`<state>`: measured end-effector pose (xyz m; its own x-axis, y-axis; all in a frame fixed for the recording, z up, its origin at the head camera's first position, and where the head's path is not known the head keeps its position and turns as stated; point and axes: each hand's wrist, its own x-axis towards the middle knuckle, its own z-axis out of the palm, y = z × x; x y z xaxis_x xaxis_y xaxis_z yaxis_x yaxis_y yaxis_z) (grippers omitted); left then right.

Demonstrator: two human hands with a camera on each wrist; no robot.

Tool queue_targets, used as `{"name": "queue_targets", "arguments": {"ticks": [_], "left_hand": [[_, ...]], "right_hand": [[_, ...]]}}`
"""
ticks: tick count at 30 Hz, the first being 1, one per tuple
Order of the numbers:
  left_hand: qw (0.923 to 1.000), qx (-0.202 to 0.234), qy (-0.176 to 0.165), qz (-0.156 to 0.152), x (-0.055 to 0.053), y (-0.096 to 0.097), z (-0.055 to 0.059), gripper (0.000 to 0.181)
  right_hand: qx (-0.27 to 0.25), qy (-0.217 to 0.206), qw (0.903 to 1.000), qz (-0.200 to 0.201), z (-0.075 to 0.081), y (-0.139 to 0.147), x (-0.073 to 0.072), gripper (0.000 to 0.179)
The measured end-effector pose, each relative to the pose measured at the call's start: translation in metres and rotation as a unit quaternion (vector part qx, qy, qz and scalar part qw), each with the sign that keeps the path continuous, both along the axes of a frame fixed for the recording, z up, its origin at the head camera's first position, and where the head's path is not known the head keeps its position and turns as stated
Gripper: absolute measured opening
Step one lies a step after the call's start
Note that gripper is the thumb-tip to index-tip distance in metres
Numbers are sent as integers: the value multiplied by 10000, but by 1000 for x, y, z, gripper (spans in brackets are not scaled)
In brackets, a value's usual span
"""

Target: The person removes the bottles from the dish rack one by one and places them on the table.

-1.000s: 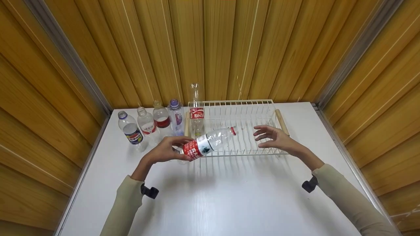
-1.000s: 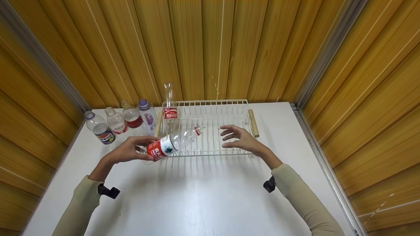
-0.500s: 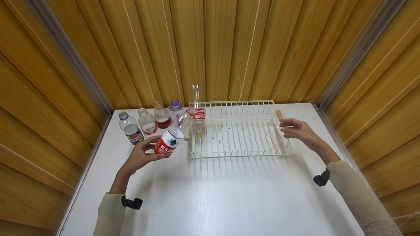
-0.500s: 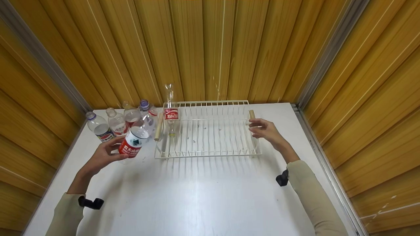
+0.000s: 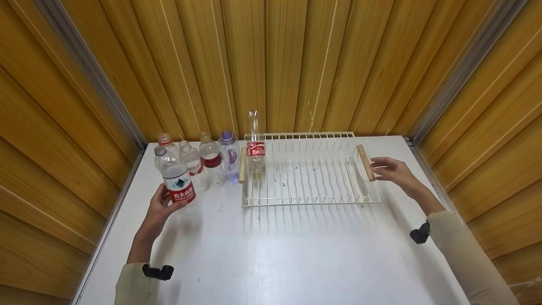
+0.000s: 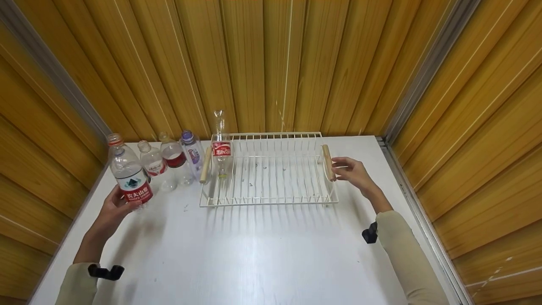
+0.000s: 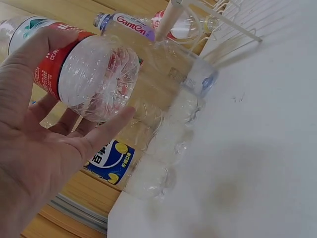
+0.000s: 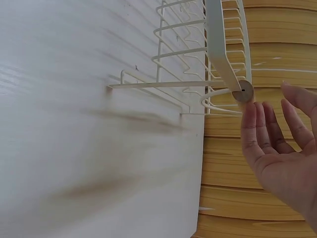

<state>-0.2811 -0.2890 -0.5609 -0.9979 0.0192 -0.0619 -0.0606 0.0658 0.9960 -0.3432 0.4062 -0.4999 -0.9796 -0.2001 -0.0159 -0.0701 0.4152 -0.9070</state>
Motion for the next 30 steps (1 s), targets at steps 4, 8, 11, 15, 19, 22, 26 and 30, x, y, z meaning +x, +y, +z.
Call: {"name": "queue_targets", "arguments": {"ticks": [4, 8, 11, 15, 19, 22, 26, 30], "left_hand": [[9991, 228, -269, 245, 1, -9, 0, 91], [9973, 192, -396, 592, 1, -22, 0, 95], [9947, 145, -470, 899, 0, -29, -4, 98], [9894, 223, -515, 1338, -3, -35, -12, 98], [9849, 106, -475, 1662, -5, -38, -19, 96], [9835, -152, -481, 1737, -6, -41, -25, 97], [9841, -459, -519, 1636, -4, -45, -34, 97], [9850, -814, -632, 1387, -2, -47, -43, 100]], "right_hand": [[76, -27, 10000, -3, -5, 3, 1, 58], [99, -157, 9998, 19, -10, 2, -2, 60], [160, -267, 9995, 38, -11, 2, -3, 61], [232, -440, 9987, 88, -11, 2, -2, 63], [257, -525, 9981, 189, -12, 3, 1, 64], [265, -498, 9982, 195, -12, 4, 2, 63], [205, -476, 9985, 174, -14, 3, 3, 62], [162, -435, 9987, 196, -14, 4, 5, 62]]}}
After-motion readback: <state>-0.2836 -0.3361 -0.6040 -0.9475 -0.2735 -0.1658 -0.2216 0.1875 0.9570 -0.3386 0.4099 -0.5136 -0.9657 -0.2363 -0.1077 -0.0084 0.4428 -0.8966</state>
